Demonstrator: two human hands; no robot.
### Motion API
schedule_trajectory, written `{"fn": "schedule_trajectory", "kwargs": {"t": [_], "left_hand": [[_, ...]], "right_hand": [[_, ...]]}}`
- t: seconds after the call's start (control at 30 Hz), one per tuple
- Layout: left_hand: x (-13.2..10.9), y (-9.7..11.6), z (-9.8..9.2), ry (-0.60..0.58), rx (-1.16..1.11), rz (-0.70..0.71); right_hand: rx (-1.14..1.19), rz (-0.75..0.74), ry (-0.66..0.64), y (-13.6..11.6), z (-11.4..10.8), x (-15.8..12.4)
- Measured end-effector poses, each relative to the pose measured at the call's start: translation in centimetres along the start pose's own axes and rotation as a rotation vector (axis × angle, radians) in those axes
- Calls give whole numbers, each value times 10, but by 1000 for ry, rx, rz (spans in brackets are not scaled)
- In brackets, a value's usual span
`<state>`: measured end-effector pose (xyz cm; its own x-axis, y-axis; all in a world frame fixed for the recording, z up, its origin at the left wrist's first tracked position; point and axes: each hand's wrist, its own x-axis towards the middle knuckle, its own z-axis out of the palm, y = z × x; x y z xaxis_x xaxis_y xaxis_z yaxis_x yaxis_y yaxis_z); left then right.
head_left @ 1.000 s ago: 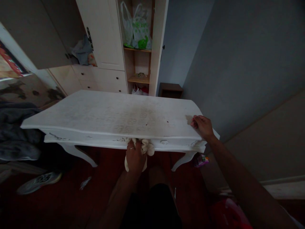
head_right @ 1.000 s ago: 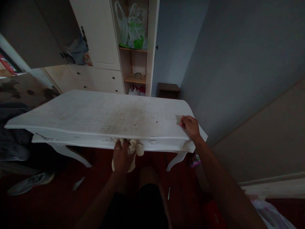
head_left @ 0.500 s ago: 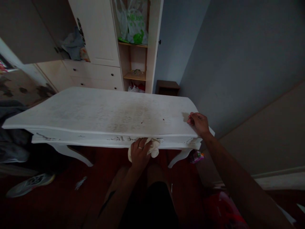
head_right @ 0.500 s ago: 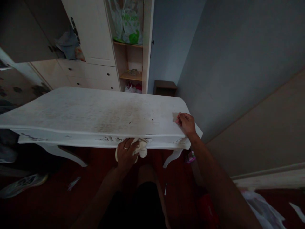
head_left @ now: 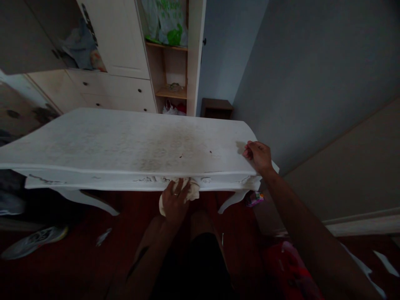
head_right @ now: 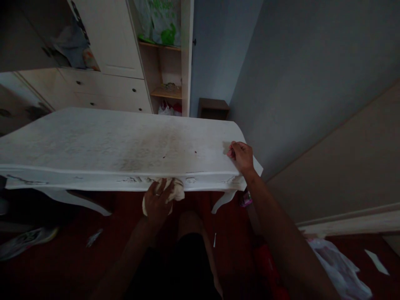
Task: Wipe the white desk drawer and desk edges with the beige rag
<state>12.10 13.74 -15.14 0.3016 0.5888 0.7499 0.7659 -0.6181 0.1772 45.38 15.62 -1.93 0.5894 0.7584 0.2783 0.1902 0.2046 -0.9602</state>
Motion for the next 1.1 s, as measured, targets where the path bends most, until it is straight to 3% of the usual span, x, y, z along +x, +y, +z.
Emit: {"fn": "schedule_trajectory", "kwargs": {"t": [0.17, 0.47, 0.63, 0.83, 1.1], "left_hand": [[0, 40, 14, -87, -88, 50], [-3, 72, 16, -304, -199, -125], [9, 103, 18, -403, -294, -204], [23, 136, 19, -335, -351, -130], [15, 136, 20, -297, -241, -180]], "right_hand": [[-24, -4, 0, 3, -3, 1], [-53, -9, 5, 0, -1, -2], [-59, 1, 12, -3, 0, -3], [3, 8, -1, -1, 0, -2], [26, -9, 16, 0, 1, -1]]}}
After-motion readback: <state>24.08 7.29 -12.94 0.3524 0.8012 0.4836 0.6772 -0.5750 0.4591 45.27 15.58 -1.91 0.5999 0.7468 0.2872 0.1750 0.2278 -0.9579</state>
